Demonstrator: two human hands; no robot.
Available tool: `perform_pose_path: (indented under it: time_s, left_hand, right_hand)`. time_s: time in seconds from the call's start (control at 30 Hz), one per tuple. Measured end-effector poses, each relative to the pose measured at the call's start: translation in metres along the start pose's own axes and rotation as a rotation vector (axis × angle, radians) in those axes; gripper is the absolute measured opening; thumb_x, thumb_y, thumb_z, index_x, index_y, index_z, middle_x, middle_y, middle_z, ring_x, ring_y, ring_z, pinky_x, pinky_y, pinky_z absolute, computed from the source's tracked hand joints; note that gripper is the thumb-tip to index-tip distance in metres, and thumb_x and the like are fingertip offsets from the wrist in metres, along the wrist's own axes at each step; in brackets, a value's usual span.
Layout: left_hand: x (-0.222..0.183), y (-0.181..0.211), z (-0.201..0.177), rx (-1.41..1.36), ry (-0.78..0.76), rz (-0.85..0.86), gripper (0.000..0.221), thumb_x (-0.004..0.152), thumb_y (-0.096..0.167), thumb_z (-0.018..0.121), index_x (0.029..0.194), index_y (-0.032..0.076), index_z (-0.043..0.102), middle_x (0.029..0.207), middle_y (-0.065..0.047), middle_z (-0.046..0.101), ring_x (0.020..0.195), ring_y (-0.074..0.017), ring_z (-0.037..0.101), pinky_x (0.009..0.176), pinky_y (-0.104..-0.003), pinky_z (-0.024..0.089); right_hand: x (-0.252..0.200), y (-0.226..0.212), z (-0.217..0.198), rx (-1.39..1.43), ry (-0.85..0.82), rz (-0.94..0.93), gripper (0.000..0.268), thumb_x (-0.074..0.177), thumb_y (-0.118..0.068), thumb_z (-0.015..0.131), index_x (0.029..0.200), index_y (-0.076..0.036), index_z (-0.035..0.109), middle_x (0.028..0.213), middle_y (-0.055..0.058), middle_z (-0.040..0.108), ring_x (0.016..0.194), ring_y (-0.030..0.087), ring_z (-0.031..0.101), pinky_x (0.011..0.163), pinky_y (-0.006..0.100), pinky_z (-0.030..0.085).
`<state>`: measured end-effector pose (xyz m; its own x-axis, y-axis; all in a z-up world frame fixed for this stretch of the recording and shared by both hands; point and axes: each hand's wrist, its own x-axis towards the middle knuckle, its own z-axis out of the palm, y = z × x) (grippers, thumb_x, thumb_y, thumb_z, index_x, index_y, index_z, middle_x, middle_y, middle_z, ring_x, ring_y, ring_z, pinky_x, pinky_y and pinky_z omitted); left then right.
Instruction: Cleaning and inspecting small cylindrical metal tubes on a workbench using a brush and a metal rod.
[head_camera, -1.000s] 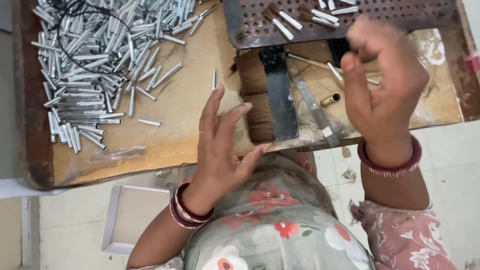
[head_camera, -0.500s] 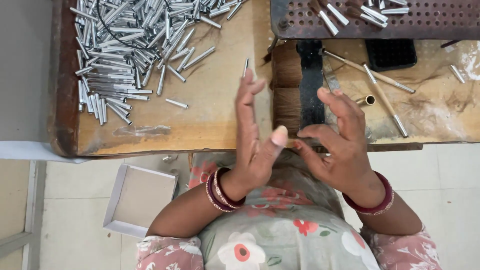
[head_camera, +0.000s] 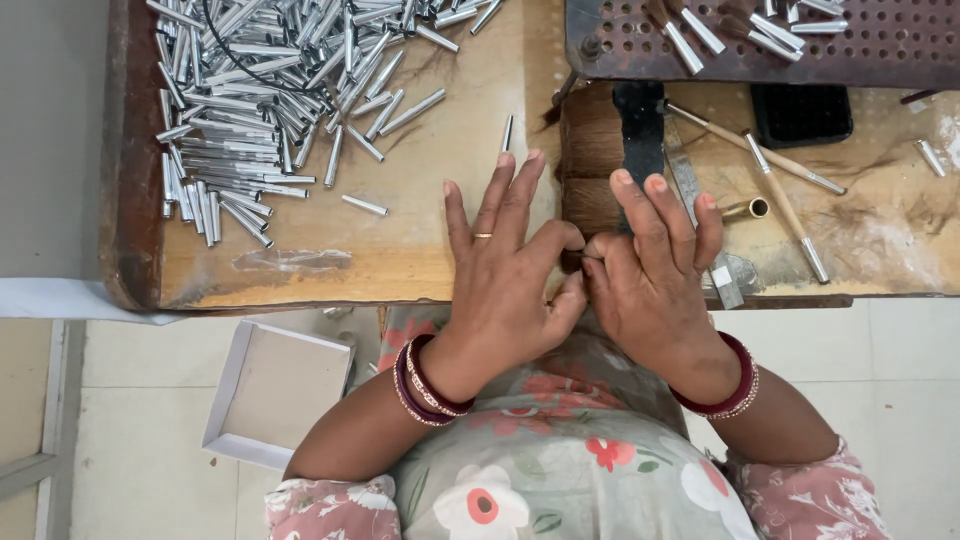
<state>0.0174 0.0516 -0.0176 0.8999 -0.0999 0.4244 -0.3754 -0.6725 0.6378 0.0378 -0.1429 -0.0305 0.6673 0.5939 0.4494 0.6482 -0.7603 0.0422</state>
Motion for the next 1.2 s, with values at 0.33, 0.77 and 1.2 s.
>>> perform_pose_path:
  time_s: [0.33,0.77,1.2]
  left_hand:
    - [0.000,-0.002,0.005,0.033,-0.029,-0.013,0.016,0.076,0.023,0.077,0.089,0.015,0.076,0.158,-0.018,0.044,0.155,-0.0404,0.029,0.122,-0.073,0.001]
    - [0.001,0.036,-0.007,-0.594,-0.051,0.051,0.017,0.102,0.021,0.064,0.099,0.005,0.062,0.093,-0.014,0.064,0.087,-0.0326,0.067,0.076,-0.039,0.052]
    - [-0.007,0.055,0.020,-0.620,0.051,0.196,0.008,0.106,0.005,0.057,0.100,0.001,0.060,0.085,-0.013,0.060,0.073,-0.0328,0.063,0.064,-0.041,0.050]
  right_hand:
    - [-0.003,-0.002,-0.006,-0.019,0.015,0.029,0.011,0.107,-0.020,0.066,0.101,-0.010,0.065,0.159,0.012,0.049,0.154,0.033,0.032,0.128,0.058,0.002]
    - [-0.030,0.011,-0.028,-0.022,0.439,-0.032,0.028,0.109,-0.030,0.054,0.093,-0.008,0.062,0.141,0.015,0.053,0.146,0.031,0.039,0.129,0.057,0.011]
    - [-0.045,0.005,-0.013,0.992,0.534,0.247,0.022,0.101,-0.020,0.077,0.107,-0.001,0.067,0.097,0.011,0.070,0.075,0.013,0.068,0.070,0.023,0.055]
